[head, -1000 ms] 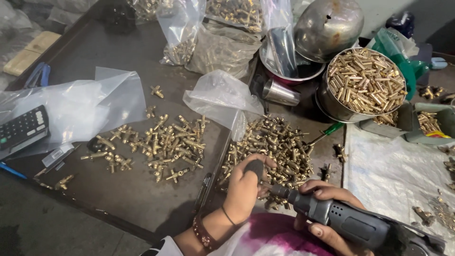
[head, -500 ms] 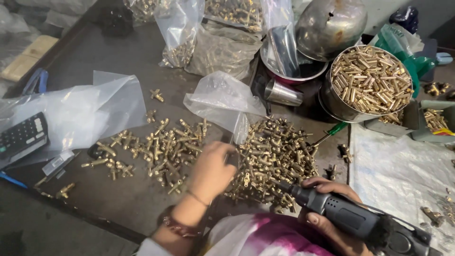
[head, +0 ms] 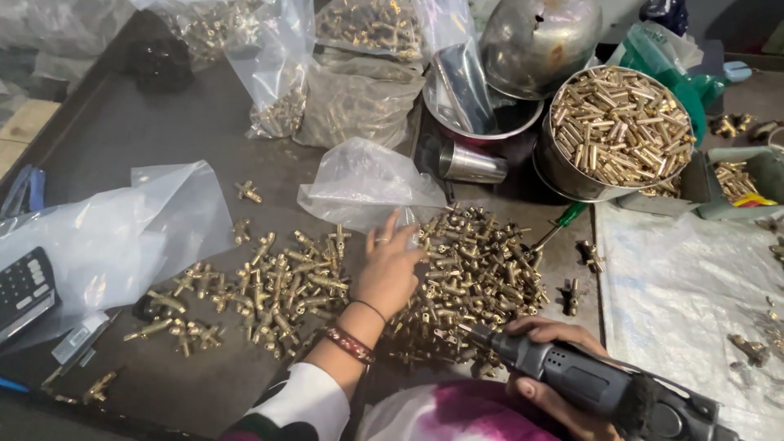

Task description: Using a rotary tool to polish or deburr brass tee fittings at a workbench.

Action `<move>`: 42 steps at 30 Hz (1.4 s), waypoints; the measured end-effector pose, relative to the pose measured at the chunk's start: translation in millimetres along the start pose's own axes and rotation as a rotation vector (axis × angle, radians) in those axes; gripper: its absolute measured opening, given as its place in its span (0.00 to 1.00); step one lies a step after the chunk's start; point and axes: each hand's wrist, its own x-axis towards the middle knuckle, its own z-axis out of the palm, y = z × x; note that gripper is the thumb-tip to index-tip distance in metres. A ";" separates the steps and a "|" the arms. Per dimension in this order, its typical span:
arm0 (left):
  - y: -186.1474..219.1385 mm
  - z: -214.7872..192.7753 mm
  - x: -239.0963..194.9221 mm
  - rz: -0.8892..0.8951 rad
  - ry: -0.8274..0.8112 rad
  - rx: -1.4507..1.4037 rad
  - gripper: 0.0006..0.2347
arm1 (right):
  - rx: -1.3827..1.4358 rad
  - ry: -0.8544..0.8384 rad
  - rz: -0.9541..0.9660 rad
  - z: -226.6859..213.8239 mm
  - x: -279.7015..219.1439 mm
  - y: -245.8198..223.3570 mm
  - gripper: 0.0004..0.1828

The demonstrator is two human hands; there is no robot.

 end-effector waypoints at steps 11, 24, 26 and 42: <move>41.3 11.3 -38.4 -0.504 -0.015 -1.768 0.06 | 0.406 0.036 -0.063 4.3 16.7 -48.5 0.27; 80.2 10.1 -52.7 -0.404 -0.134 -1.727 0.15 | 0.385 0.050 0.003 13.5 -12.6 -58.3 0.27; 83.3 15.5 -50.8 -0.432 -0.151 -1.778 0.15 | 0.361 0.053 -0.014 11.6 -19.3 -52.6 0.26; 97.7 -1.1 -40.6 -0.496 0.092 -1.768 0.15 | 0.102 0.049 -0.088 5.0 -15.8 -44.3 0.27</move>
